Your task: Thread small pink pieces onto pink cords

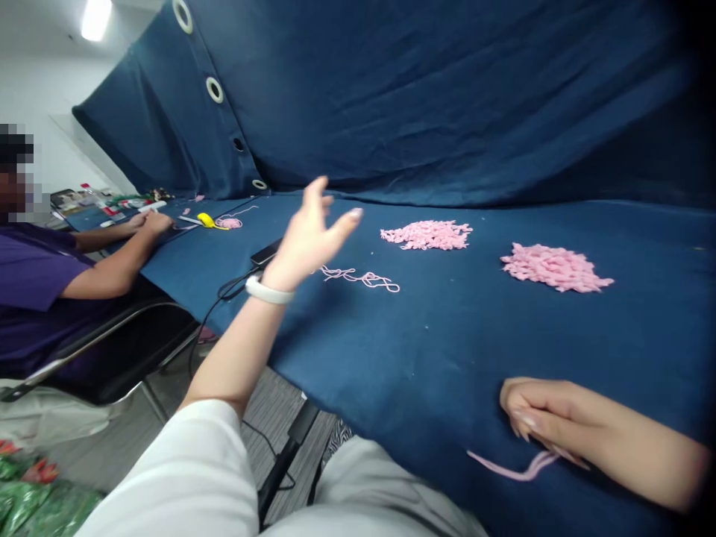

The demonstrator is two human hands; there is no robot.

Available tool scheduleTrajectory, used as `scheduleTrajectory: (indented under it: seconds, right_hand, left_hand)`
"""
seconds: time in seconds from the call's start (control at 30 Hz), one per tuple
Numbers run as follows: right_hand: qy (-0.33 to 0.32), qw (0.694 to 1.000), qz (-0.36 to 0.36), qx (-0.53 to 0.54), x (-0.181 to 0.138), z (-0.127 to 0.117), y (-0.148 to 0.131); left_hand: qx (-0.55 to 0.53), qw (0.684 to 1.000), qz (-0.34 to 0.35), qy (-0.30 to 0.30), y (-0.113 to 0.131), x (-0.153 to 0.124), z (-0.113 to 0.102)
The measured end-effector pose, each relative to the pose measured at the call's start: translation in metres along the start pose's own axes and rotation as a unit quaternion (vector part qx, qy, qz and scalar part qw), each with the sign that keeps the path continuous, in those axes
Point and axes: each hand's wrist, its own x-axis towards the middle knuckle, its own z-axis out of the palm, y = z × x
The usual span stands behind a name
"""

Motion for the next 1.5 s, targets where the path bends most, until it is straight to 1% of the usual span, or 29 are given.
scheduleTrajectory:
  seconds: [0.03, 0.07, 0.1, 0.13, 0.17, 0.2, 0.23, 0.27, 0.3, 0.33, 0.37, 0.43, 0.47, 0.5, 0.57, 0.63, 0.73, 0.8, 0.87, 0.93, 1.0, 1.03, 1.07, 1.17, 1.2, 1.23, 1.3, 1.43, 1.5]
  right_hand:
    - [-0.090, 0.996, 0.011, 0.025, 0.002, -0.007, -0.003]
    - [-0.135, 0.990, 0.020, 0.042, 0.004, -0.014, -0.006]
    - [-0.155, 0.986, 0.017, 0.052, 0.006, -0.018, -0.009]
    - [-0.139, 0.988, 0.006, 0.067, 0.008, -0.020, -0.012]
    - [-0.106, 0.990, -0.016, 0.090, 0.009, -0.021, -0.014]
    - [-0.050, 0.990, -0.037, 0.127, 0.010, -0.020, -0.015]
    - [0.021, 0.982, -0.055, 0.179, 0.011, -0.018, -0.017]
    - [0.099, 0.962, -0.072, 0.245, 0.013, -0.015, -0.018]
    - [0.166, 0.930, -0.084, 0.317, 0.014, -0.012, -0.019]
    - [0.217, 0.896, -0.090, 0.377, 0.015, -0.010, -0.019]
    - [0.258, 0.867, -0.090, 0.418, 0.017, -0.009, -0.020]
    - [0.302, 0.826, -0.073, 0.471, 0.020, -0.008, -0.020]
    - [0.318, 0.810, -0.066, 0.489, 0.022, -0.008, -0.020]
    - [0.334, 0.794, -0.063, 0.504, 0.023, -0.008, -0.019]
    - [0.349, 0.775, -0.059, 0.523, 0.023, -0.009, -0.019]
    - [0.361, 0.770, -0.062, 0.523, 0.023, -0.010, -0.018]
    - [0.375, 0.763, -0.070, 0.522, 0.020, -0.013, -0.016]
    - [0.377, 0.757, -0.069, 0.530, 0.018, -0.015, -0.015]
    - [0.368, 0.757, -0.066, 0.536, 0.016, -0.015, -0.015]
    - [0.346, 0.771, -0.061, 0.532, 0.016, -0.013, -0.014]
    - [0.318, 0.791, -0.058, 0.519, 0.016, -0.008, -0.013]
    - [0.304, 0.802, -0.057, 0.511, 0.017, -0.005, -0.013]
    - [0.290, 0.810, -0.056, 0.506, 0.017, -0.003, -0.012]
    - [0.254, 0.830, -0.049, 0.495, 0.020, 0.005, -0.012]
    - [0.247, 0.835, -0.045, 0.491, 0.020, 0.006, -0.012]
    - [0.243, 0.839, -0.041, 0.486, 0.021, 0.007, -0.011]
    - [0.238, 0.847, -0.035, 0.474, 0.021, 0.008, -0.011]
    - [0.229, 0.864, -0.030, 0.448, 0.021, 0.008, -0.011]
    - [0.230, 0.867, -0.030, 0.442, 0.021, 0.008, -0.010]
  left_hand:
    - [-0.067, 0.997, 0.018, -0.042, 0.022, -0.006, 0.017]
    - [-0.131, 0.987, 0.033, -0.090, 0.042, -0.013, 0.035]
    - [-0.191, 0.971, 0.043, -0.138, 0.059, -0.021, 0.053]
    - [-0.248, 0.949, 0.043, -0.189, 0.072, -0.031, 0.070]
    - [-0.303, 0.921, 0.029, -0.243, 0.082, -0.041, 0.086]
    - [-0.357, 0.886, 0.006, -0.296, 0.088, -0.052, 0.101]
    - [-0.403, 0.848, -0.020, -0.345, 0.092, -0.063, 0.113]
    - [-0.441, 0.811, -0.054, -0.380, 0.093, -0.073, 0.123]
    - [-0.476, 0.771, -0.094, -0.413, 0.093, -0.083, 0.130]
    - [-0.511, 0.727, -0.144, -0.435, 0.092, -0.090, 0.136]
    - [-0.538, 0.690, -0.177, -0.451, 0.091, -0.097, 0.140]
    - [-0.568, 0.650, -0.208, -0.460, 0.087, -0.103, 0.144]
    - [-0.569, 0.642, -0.210, -0.469, 0.086, -0.104, 0.145]
    - [-0.557, 0.647, -0.206, -0.478, 0.084, -0.104, 0.146]
    - [-0.508, 0.680, -0.184, -0.495, 0.083, -0.102, 0.148]
    - [-0.471, 0.706, -0.159, -0.505, 0.081, -0.101, 0.149]
    - [-0.458, 0.718, -0.148, -0.502, 0.078, -0.101, 0.150]
    - [-0.473, 0.722, -0.165, -0.477, 0.077, -0.103, 0.151]
    - [-0.505, 0.724, -0.193, -0.428, 0.076, -0.105, 0.151]
    - [-0.536, 0.731, -0.209, -0.366, 0.076, -0.104, 0.150]
    - [-0.566, 0.736, -0.210, -0.305, 0.077, -0.102, 0.149]
    - [-0.584, 0.729, -0.212, -0.287, 0.077, -0.100, 0.148]
    - [-0.606, 0.713, -0.216, -0.281, 0.078, -0.099, 0.148]
    - [-0.667, 0.632, -0.244, -0.310, 0.080, -0.094, 0.147]
    - [-0.677, 0.612, -0.252, -0.321, 0.081, -0.093, 0.147]
    - [-0.682, 0.601, -0.259, -0.325, 0.081, -0.092, 0.147]
    - [-0.682, 0.597, -0.272, -0.323, 0.082, -0.090, 0.148]
    - [-0.669, 0.602, -0.283, -0.330, 0.082, -0.089, 0.152]
    - [-0.661, 0.607, -0.290, -0.334, 0.080, -0.088, 0.152]
